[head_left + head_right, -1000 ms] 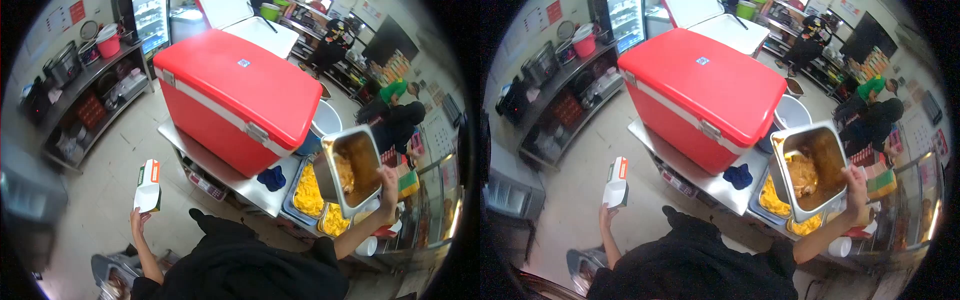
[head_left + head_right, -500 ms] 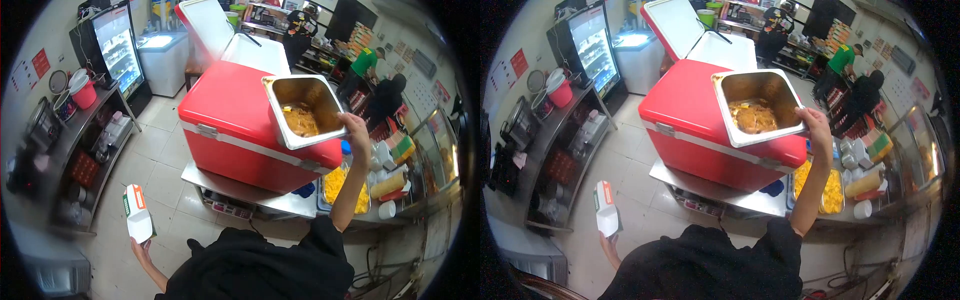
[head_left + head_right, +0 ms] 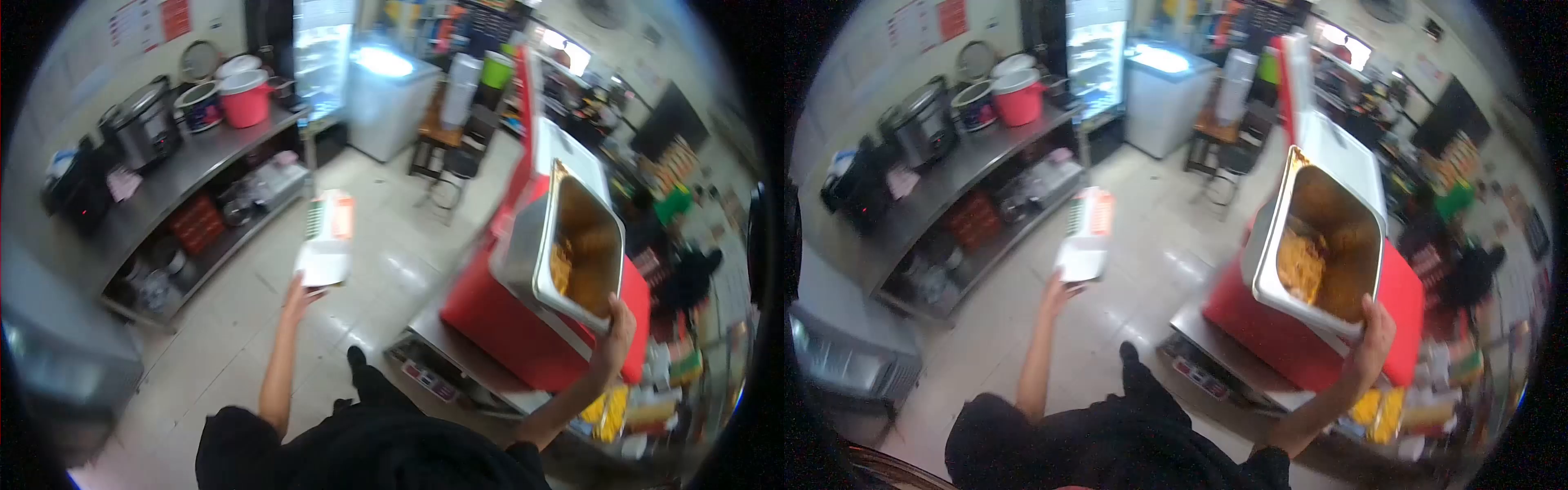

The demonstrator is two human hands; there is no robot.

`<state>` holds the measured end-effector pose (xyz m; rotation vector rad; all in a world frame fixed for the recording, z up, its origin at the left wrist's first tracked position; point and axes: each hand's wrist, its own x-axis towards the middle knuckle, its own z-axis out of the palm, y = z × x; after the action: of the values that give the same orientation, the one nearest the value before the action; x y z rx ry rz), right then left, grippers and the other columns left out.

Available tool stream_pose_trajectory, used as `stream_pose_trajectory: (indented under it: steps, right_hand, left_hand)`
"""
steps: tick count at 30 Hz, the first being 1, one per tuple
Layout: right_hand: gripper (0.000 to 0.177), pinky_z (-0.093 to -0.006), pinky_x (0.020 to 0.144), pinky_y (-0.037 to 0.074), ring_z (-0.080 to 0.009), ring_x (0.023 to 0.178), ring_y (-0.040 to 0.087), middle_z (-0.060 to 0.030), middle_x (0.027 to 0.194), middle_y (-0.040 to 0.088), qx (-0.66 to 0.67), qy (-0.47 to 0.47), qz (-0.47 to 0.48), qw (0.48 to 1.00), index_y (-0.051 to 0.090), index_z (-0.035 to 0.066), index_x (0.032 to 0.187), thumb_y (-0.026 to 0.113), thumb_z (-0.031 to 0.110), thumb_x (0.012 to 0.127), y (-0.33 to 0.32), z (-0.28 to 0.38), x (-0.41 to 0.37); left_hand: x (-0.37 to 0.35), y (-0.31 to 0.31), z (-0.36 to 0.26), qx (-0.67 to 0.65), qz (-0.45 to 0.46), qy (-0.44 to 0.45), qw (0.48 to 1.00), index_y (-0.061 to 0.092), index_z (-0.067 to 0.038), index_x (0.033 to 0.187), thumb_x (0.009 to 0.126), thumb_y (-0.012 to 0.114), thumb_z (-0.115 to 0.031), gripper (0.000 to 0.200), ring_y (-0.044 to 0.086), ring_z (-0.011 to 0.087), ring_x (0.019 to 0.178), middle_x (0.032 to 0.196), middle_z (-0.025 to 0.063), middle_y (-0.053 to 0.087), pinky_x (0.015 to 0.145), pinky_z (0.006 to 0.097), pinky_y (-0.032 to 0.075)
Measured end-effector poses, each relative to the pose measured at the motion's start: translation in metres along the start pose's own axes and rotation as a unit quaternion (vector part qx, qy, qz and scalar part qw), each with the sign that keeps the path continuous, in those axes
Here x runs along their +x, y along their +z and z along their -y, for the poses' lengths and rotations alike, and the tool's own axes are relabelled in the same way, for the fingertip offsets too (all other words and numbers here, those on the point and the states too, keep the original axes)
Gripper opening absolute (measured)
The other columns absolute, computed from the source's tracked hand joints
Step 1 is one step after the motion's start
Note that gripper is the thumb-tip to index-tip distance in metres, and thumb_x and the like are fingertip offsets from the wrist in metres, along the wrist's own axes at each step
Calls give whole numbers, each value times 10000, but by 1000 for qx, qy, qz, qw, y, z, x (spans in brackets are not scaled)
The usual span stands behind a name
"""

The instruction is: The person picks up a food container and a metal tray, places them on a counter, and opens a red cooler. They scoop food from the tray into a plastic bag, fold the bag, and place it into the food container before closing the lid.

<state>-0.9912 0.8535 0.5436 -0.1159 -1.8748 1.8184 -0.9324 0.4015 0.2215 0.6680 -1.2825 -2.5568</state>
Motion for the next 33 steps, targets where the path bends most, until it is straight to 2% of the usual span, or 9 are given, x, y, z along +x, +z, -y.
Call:
stream_pose_trajectory:
  steps: [3, 10, 13, 17, 27, 29, 30, 32, 33]
  right_hand:
    - [216, -198, 622, 388, -85, 663, 497, -34, 726, 525, 57, 50, 64, 995, 501, -8, 887, 583, 139, 751, 92, -40, -27]
    - [187, -185, 416, 291, -59, 472, 428, 29, 559, 447, -58, 198, 454, 867, 538, 22, 634, 545, 151, 769, 328, -181, -17]
    - [225, -289, 457, 506, -86, 449, 435, 9, 541, 405, -2, 246, 504, 828, 474, 21, 604, 543, 145, 778, 456, -234, -27]
    - [231, -264, 427, 491, -94, 452, 431, -6, 532, 409, -12, 183, 551, 814, 482, 12, 580, 567, 140, 753, 644, -287, -59]
    - [231, -277, 539, 507, -143, 616, 546, -37, 691, 530, 43, 293, 632, 716, 560, 21, 772, 604, 247, 752, 977, -327, -206]
    - [262, -270, 506, 489, -139, 577, 537, -43, 689, 529, 32, 308, 661, 684, 553, 30, 820, 585, 285, 767, 1006, -340, -221]
    - [284, -266, 480, 476, -133, 555, 528, -46, 689, 525, 28, 308, 684, 661, 546, 33, 852, 571, 305, 776, 1015, -346, -222]
    - [381, -253, 464, 454, -145, 584, 535, -53, 781, 526, -46, 232, 758, 607, 488, 37, 994, 532, 357, 793, 1021, -361, -207]
    - [437, -258, 506, 465, -164, 631, 553, -65, 871, 534, -117, 181, 777, 592, 461, 41, 1055, 525, 383, 791, 1018, -374, -195]
  left_hand:
    - [81, 7, 11, -52, -17, -31, 998, 398, -40, 1070, 860, 308, -460, 478, 525, 253, 801, 860, 99, 495, 751, 452, 470]
    - [181, -100, -46, -67, -203, 13, 977, 314, -75, 1146, 857, 258, -492, 510, 521, 283, 850, 1033, 163, 469, 747, 456, 467]
    - [185, -181, -95, -28, -368, 104, 924, 310, -79, 1134, 850, 262, -508, 518, 539, 282, 843, 1010, 152, 492, 717, 441, 475]
    - [197, -269, -183, -11, -492, 252, 833, 364, -58, 1081, 833, 309, -525, 531, 565, 260, 729, 928, 138, 523, 625, 421, 497]
    - [310, -403, -297, -79, -591, 213, 774, 343, -100, 1190, 873, 358, -362, 412, 545, 243, 828, 1034, 107, 499, 680, 394, 488]
    - [336, -461, -273, 188, -731, 203, 624, 459, -58, 1083, 826, 448, -315, 363, 493, 268, 956, 1063, 129, 496, 814, 405, 393]
    - [321, -458, -296, 408, -684, 3, 605, 488, -33, 1047, 808, 467, -289, 351, 478, 299, 965, 1063, 152, 495, 858, 403, 334]
    - [338, -461, -279, 426, -809, 182, 363, 478, 21, 1010, 843, 429, -292, 359, 436, 325, 972, 1029, 180, 491, 854, 425, 321]
    - [335, -396, -315, 360, -808, 254, 391, 474, 25, 1000, 846, 442, -289, 351, 432, 320, 968, 1027, 187, 480, 853, 413, 322]
